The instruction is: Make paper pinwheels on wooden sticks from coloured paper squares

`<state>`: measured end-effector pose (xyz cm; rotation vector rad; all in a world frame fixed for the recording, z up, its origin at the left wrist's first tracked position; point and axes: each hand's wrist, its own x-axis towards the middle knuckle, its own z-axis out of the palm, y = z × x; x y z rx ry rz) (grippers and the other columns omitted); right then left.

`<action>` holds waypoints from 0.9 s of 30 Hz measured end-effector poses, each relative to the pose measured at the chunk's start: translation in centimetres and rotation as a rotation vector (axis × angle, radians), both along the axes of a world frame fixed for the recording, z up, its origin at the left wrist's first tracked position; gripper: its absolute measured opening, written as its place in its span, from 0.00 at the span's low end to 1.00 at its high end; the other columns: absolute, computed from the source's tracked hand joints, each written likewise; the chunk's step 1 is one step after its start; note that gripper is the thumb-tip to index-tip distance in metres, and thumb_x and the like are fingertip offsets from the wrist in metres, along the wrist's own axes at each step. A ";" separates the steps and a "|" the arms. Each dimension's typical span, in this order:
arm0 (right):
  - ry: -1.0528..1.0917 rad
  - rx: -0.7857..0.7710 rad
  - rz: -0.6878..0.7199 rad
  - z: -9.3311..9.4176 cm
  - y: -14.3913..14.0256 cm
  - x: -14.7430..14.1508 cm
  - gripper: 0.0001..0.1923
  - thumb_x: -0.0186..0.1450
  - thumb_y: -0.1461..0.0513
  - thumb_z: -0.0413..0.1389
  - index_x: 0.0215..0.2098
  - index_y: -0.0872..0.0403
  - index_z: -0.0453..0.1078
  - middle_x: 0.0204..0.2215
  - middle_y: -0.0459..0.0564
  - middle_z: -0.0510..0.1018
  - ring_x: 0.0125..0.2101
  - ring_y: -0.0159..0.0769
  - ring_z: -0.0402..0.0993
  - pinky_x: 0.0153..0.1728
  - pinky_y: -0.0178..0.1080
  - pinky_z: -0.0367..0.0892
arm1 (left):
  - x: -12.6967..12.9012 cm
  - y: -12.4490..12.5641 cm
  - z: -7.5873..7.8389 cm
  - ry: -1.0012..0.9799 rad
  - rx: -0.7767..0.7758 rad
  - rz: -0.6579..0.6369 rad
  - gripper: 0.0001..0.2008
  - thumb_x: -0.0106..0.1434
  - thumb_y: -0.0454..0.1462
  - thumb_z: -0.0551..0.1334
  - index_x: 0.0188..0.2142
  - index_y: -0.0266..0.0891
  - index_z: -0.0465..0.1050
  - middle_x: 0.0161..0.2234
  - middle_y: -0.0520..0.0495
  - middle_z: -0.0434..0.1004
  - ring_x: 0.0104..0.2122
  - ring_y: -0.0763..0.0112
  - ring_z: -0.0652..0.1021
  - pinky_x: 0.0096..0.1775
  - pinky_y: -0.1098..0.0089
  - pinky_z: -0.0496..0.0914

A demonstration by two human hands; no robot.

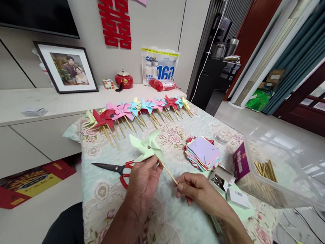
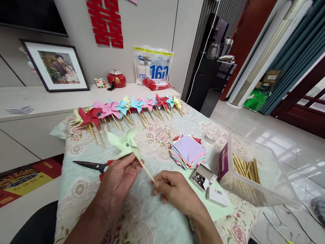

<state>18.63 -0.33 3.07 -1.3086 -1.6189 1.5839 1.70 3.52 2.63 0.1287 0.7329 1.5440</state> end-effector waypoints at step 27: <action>-0.025 0.237 -0.218 0.5 -0.1 -0.1 0.10 0.64 0.57 0.54 0.28 0.55 0.69 0.21 0.43 0.71 0.21 0.30 0.65 0.24 0.33 0.61 | 1.4 -2.0 0.2 0.407 0.133 -0.225 0.18 0.46 0.41 0.75 0.32 0.32 0.76 0.26 0.49 0.79 0.25 0.74 0.77 0.28 0.73 0.73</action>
